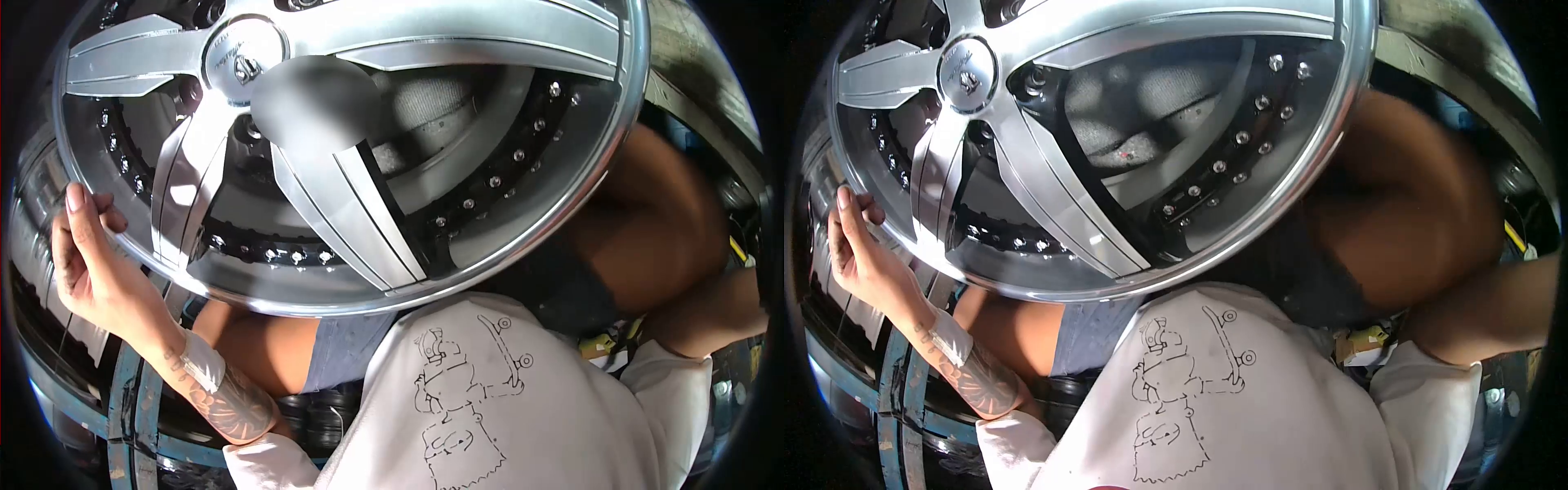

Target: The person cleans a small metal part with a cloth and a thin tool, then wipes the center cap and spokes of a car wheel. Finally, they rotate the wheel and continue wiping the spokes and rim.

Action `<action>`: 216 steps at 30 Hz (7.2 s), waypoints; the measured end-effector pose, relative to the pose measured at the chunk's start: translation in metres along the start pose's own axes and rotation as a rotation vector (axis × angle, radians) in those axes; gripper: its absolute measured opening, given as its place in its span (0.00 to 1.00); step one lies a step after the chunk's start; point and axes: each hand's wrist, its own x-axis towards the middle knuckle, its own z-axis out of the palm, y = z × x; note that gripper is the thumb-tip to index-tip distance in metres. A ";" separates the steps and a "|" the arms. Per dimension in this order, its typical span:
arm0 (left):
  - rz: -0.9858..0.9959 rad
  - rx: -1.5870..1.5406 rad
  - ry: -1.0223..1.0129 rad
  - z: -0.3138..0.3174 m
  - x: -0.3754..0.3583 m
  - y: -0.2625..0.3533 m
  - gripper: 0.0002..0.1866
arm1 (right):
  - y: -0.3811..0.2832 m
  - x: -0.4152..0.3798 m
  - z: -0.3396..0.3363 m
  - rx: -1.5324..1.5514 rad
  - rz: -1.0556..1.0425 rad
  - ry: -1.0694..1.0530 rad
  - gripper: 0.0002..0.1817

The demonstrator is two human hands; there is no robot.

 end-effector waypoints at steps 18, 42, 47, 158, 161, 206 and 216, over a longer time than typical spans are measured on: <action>0.204 -0.139 0.051 -0.024 -0.010 0.005 0.12 | 0.049 -0.004 0.045 -0.177 -0.061 -0.209 0.16; 0.022 -0.034 -0.140 -0.072 -0.054 -0.010 0.08 | 0.138 -0.011 0.051 -0.416 -0.124 -0.009 0.21; 0.013 0.056 0.026 -0.092 -0.041 -0.024 0.18 | 0.149 -0.006 0.058 -0.422 -0.119 0.078 0.20; -0.194 0.382 -0.796 -0.048 -0.037 -0.003 0.45 | 0.089 0.080 0.003 -0.634 0.041 0.291 0.16; -0.252 0.303 -0.894 -0.034 -0.068 0.004 0.45 | 0.090 0.127 0.024 -0.624 -0.079 0.314 0.16; -0.817 -1.170 -1.060 0.055 -0.109 0.071 0.31 | 0.100 0.200 0.027 -1.042 -0.128 0.006 0.14; -1.055 -1.343 0.076 0.010 -0.064 -0.017 0.14 | 0.121 0.053 0.043 -0.986 -0.145 0.268 0.16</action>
